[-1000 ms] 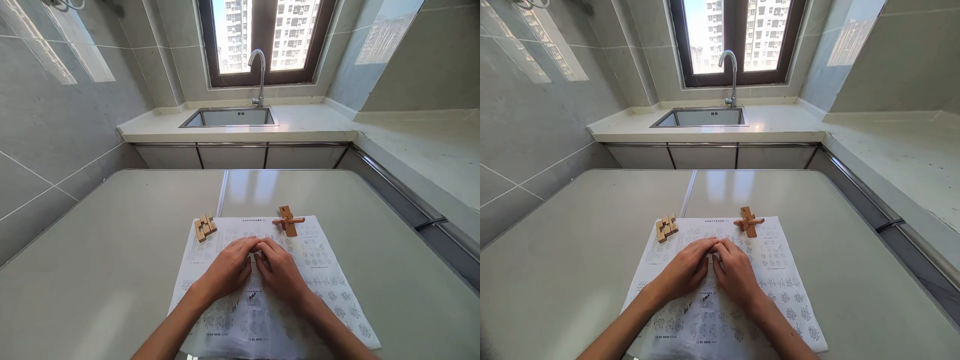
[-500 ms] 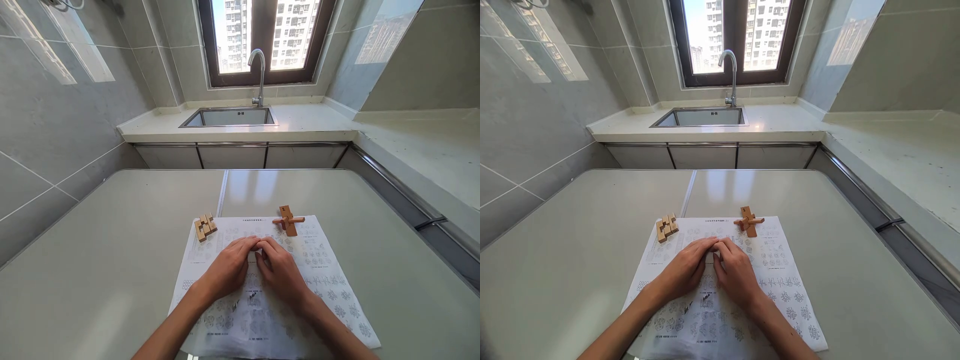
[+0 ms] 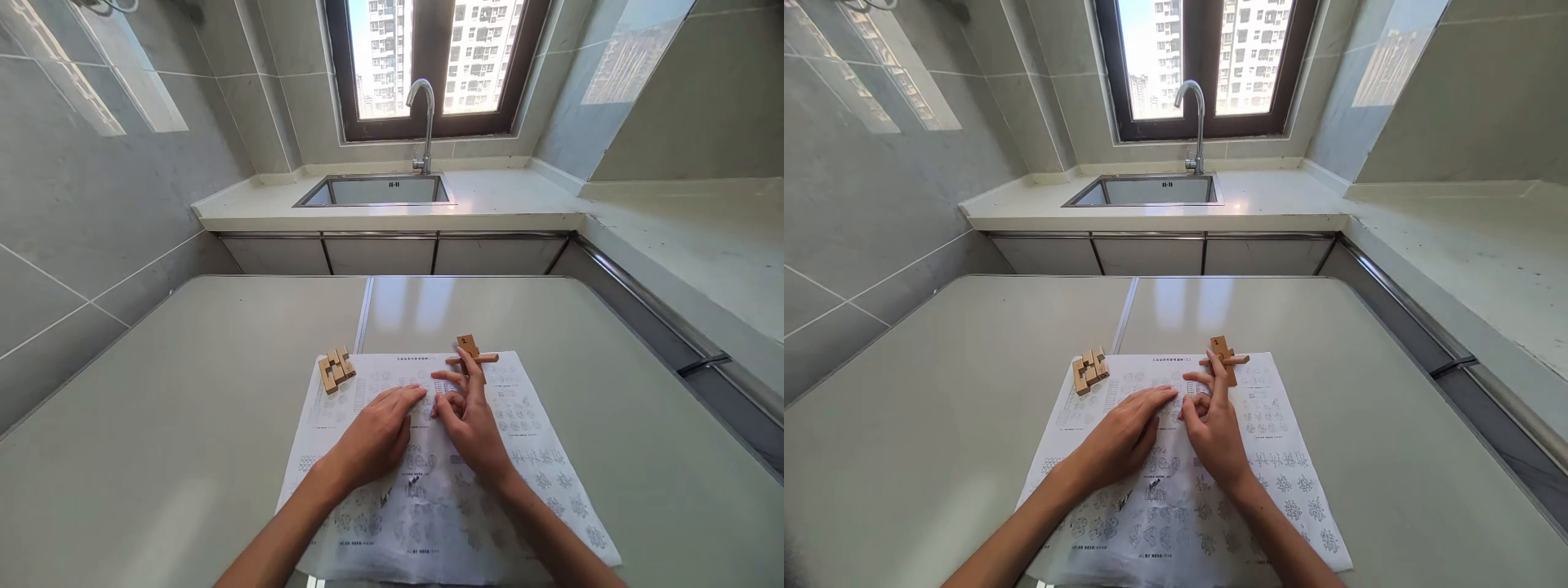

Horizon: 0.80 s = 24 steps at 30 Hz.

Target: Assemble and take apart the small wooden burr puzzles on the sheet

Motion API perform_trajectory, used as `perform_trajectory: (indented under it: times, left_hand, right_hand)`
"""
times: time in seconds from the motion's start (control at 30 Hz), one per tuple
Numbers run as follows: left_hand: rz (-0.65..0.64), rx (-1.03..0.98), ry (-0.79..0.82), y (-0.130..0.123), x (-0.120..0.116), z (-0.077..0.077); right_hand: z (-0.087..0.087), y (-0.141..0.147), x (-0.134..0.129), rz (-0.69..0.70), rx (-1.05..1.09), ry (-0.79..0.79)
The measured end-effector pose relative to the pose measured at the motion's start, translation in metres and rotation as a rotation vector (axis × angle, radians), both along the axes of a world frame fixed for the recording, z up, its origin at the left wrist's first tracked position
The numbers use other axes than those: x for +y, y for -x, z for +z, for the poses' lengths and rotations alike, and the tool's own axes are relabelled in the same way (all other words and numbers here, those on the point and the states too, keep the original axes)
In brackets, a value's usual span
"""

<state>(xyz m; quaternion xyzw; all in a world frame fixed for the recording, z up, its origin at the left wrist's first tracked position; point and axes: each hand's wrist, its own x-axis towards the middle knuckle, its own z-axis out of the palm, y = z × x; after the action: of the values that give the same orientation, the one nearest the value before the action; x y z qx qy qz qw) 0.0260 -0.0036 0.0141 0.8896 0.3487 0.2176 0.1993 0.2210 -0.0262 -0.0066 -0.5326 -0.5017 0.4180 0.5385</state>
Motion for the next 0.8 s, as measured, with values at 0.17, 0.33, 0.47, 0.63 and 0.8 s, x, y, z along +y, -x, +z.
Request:
perform_trajectory:
  times: [0.17,0.33,0.47,0.63,0.8]
  left_hand:
    - [-0.003,0.011,-0.003,0.0,-0.001,0.001]
    - [-0.009,-0.007,0.003,0.0,0.0,0.001]
    - [-0.012,-0.018,0.025,0.001,0.0,0.0]
    - [0.037,-0.096,0.082,0.002,0.001,0.001]
    - [0.213,-0.274,0.127,0.001,0.001,0.005]
  right_hand:
    - [-0.001,-0.004,0.004,-0.066,0.122,0.05]
    - [0.006,-0.007,0.005,-0.104,0.224,0.097]
    - [0.007,-0.009,0.005,-0.067,0.194,0.117]
    - [0.01,-0.006,0.002,-0.018,0.153,0.124]
    - [0.017,-0.004,0.0,0.04,0.217,0.12]
